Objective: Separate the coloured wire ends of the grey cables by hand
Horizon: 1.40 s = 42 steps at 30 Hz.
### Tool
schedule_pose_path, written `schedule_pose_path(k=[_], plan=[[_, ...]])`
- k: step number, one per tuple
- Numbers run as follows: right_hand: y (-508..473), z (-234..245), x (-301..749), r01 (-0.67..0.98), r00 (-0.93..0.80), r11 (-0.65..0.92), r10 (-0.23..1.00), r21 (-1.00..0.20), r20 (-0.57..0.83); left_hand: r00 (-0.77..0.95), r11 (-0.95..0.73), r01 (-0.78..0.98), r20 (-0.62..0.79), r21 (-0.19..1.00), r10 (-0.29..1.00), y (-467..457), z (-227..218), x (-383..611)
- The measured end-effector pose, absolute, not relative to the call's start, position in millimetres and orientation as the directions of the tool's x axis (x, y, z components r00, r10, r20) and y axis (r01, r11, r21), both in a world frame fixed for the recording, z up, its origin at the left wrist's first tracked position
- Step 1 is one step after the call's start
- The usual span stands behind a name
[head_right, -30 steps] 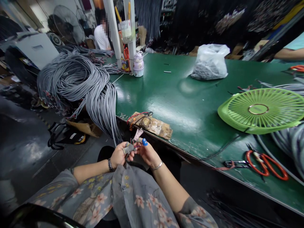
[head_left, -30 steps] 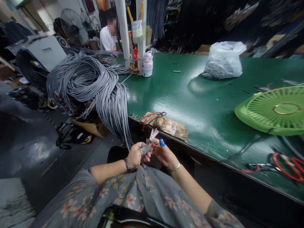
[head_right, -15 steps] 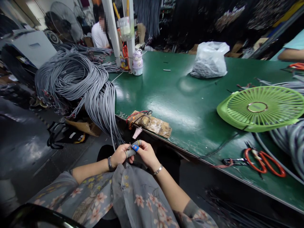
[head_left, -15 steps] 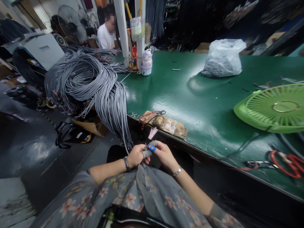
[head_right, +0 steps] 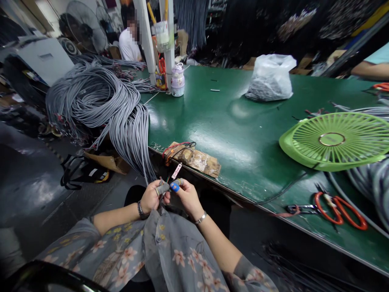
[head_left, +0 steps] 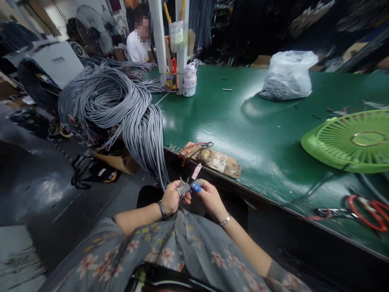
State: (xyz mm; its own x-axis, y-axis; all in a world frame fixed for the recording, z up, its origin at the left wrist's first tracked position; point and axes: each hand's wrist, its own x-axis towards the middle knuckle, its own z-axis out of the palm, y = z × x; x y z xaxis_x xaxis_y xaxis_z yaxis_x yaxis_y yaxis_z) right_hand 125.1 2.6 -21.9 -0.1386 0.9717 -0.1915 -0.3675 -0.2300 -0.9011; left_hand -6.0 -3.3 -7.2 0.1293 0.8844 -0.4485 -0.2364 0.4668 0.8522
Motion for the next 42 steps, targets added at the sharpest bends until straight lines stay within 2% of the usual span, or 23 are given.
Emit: schedule_pose_path(k=[7,11,14,17,22,24,26,29,32,36,42], plan=[[3,-18,131,-0.397,-0.192,-0.284,0.956,-0.873,-0.224,0.136,0.469,-0.259,-0.449,0.845,0.883,-3,-5,-6],[16,-25,132,-0.553,-0.183,-0.382,0.922,-0.74,-0.34,0.193,0.456,-0.312,-0.414,0.833,0.889,-2,-2,-6],[30,-25,128,-0.575,-0.253,-0.446,0.894,-0.686,-0.369,0.246,0.487,-0.339,-0.424,0.805,0.872,1,0,-5],[36,-24,123,-0.56,-0.272,-0.416,0.909,-0.717,-0.314,0.273,0.515,-0.344,-0.442,0.785,0.855,4,1,-3],[35,-25,118,-0.415,0.06,-0.155,0.979,-0.897,-0.197,0.298,0.54,-0.351,-0.455,0.765,0.839,7,2,-1],[35,-26,116,-0.405,0.095,-0.139,0.977,-0.904,-0.192,0.304,0.545,-0.36,-0.457,0.757,0.836,8,2,-1],[38,-27,114,-0.498,0.027,-0.211,0.966,-0.841,-0.258,0.31,0.55,-0.368,-0.458,0.75,0.833,9,1,0],[42,-28,111,-0.645,-0.118,-0.341,0.929,-0.684,-0.351,0.321,0.551,-0.373,-0.454,0.747,0.832,11,0,1],[43,-27,109,-0.714,-0.155,-0.364,0.915,-0.598,-0.371,0.317,0.545,-0.375,-0.448,0.75,0.836,11,-2,1],[43,-25,108,-0.75,-0.139,-0.36,0.906,-0.555,-0.4,0.304,0.546,-0.383,-0.456,0.745,0.836,11,-6,0],[43,-24,106,-0.753,-0.127,-0.354,0.905,-0.555,-0.406,0.318,0.557,-0.349,-0.464,0.753,0.827,11,-7,0]])
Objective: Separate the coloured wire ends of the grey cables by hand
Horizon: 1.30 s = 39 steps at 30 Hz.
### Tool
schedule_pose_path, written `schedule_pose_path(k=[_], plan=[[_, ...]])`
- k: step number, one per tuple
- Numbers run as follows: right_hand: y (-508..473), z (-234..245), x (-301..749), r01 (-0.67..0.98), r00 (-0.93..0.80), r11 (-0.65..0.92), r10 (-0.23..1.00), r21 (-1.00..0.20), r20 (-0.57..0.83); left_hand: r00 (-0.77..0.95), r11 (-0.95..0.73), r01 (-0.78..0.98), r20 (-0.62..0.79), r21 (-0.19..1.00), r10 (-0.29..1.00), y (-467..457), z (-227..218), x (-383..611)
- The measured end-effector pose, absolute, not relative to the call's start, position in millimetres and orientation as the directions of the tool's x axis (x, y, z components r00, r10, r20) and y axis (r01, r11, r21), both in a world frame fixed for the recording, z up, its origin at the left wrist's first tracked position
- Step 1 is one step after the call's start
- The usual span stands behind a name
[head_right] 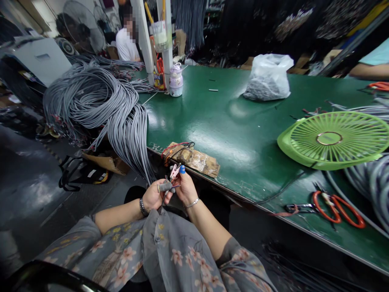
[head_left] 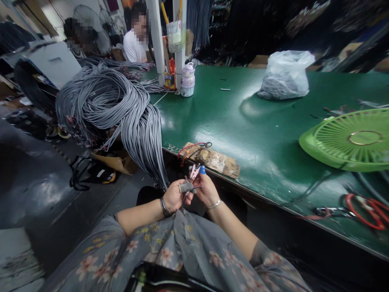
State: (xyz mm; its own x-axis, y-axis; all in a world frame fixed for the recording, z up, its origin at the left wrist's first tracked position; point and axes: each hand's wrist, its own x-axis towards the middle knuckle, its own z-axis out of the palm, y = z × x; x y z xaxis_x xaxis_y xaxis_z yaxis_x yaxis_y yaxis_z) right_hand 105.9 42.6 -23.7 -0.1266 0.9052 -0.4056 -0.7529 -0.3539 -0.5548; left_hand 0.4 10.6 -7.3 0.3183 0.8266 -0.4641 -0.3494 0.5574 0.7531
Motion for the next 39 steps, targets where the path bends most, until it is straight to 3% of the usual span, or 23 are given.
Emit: schedule_pose_path(k=[11,17,21,26,33,39], plan=[[41,-28,117,-0.743,-0.321,-0.467,0.877,-0.479,-0.357,0.277,0.516,-0.283,-0.446,0.808,0.851,2,0,-3],[42,-30,116,-0.727,-0.203,-0.354,0.93,-0.589,-0.307,0.218,0.474,-0.319,-0.424,0.821,0.879,3,7,1],[44,-29,113,-0.741,-0.196,-0.391,0.903,-0.546,-0.382,0.233,0.484,-0.335,-0.427,0.808,0.874,5,6,2],[46,-23,108,-0.752,-0.27,-0.431,0.892,-0.499,-0.363,0.244,0.486,-0.344,-0.423,0.803,0.873,7,0,3],[43,-32,107,-0.649,-0.028,-0.212,0.966,-0.73,-0.256,0.243,0.476,-0.351,-0.412,0.807,0.878,7,1,1],[43,-28,108,-0.739,-0.209,-0.403,0.899,-0.54,-0.385,0.255,0.482,-0.35,-0.414,0.803,0.874,7,-2,1]])
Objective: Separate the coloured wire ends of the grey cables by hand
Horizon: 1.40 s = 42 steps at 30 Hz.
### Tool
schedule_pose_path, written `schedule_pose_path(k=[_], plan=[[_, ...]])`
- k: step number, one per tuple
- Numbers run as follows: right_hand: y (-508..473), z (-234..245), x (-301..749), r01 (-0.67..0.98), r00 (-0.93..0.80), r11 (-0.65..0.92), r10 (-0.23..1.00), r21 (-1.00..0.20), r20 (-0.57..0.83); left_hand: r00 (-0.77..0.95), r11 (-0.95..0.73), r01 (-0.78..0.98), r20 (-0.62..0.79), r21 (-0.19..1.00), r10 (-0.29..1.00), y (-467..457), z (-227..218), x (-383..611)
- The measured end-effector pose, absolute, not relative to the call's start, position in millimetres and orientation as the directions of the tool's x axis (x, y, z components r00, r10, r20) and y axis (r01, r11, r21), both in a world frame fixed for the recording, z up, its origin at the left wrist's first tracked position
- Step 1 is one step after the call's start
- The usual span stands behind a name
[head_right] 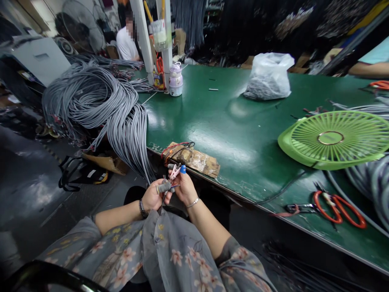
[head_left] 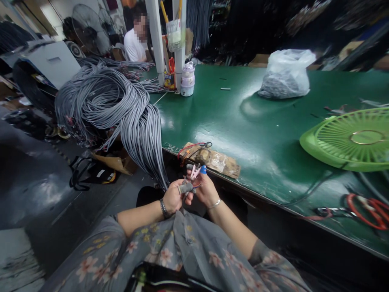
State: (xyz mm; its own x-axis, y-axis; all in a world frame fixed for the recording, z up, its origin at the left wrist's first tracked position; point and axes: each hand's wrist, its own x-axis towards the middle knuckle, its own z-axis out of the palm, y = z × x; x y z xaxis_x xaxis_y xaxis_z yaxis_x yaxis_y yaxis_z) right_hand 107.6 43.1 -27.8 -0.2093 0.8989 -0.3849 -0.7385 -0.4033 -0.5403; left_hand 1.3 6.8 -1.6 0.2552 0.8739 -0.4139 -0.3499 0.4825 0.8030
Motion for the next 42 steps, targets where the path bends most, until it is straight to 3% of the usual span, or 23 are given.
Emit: schedule_pose_path(k=[8,27,33,38,42], plan=[[46,-27,104,-0.788,-0.165,-0.362,0.903,-0.498,-0.396,0.256,0.496,-0.329,-0.43,0.804,0.866,7,-6,1],[42,-26,108,-0.779,-0.256,-0.417,0.894,-0.468,-0.368,0.271,0.501,-0.31,-0.43,0.808,0.861,2,-5,-6],[39,-26,115,-0.726,-0.284,-0.427,0.9,-0.54,-0.33,0.261,0.494,-0.322,-0.426,0.808,0.866,-1,-6,-8],[38,-23,115,-0.693,-0.19,-0.302,0.953,-0.654,-0.238,0.268,0.51,-0.356,-0.437,0.783,0.859,2,-7,-6],[41,-20,113,-0.689,-0.187,-0.349,0.932,-0.635,-0.309,0.274,0.521,-0.381,-0.445,0.764,0.852,6,-3,-4]])
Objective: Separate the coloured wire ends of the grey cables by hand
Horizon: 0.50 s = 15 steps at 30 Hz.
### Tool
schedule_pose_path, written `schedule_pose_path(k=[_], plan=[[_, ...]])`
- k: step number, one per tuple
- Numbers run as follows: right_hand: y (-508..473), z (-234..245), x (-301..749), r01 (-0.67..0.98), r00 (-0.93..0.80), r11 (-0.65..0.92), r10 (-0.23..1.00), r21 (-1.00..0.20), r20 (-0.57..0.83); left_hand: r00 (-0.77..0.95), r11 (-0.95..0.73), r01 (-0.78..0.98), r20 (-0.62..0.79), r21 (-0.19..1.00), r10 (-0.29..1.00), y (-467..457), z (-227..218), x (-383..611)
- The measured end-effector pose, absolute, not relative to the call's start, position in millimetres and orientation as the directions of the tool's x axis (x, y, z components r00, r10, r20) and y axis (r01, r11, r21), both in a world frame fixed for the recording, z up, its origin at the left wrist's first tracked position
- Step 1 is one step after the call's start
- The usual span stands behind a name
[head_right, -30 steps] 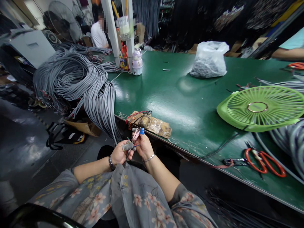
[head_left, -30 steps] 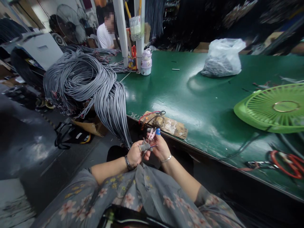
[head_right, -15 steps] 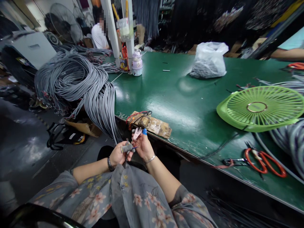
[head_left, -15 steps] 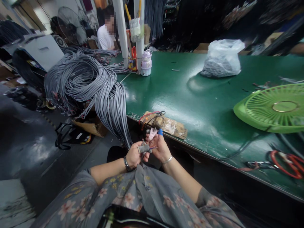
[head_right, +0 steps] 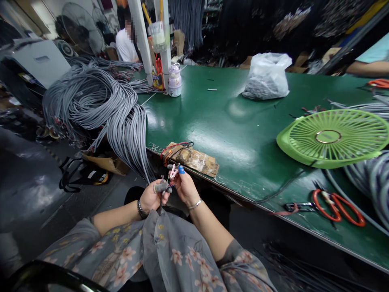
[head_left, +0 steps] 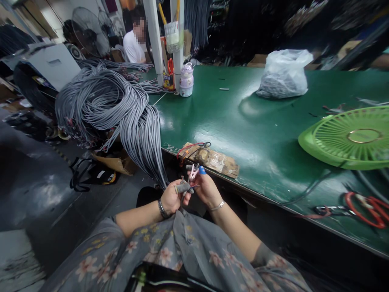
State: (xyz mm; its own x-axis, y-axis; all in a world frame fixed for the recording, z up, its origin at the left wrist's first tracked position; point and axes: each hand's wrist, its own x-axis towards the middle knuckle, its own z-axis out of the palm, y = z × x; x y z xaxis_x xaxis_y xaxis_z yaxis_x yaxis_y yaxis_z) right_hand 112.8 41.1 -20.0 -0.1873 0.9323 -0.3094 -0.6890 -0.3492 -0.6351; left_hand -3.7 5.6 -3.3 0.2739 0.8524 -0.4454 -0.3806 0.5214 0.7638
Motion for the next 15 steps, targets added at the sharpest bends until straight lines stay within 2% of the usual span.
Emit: schedule_pose_path(k=[5,10,15], plan=[[45.1,-18.2,109.7,-0.739,-0.193,-0.424,0.878,-0.524,-0.438,0.275,0.537,-0.382,-0.462,0.752,0.843,7.1,-0.2,0.0],[46.2,-18.7,106.7,-0.773,-0.204,-0.434,0.861,-0.463,-0.466,0.301,0.535,-0.377,-0.447,0.756,0.843,8.2,-4.0,0.8],[47.0,-18.9,104.7,-0.798,-0.174,-0.396,0.873,-0.455,-0.455,0.3,0.532,-0.362,-0.445,0.766,0.844,8.4,-6.9,1.0]])
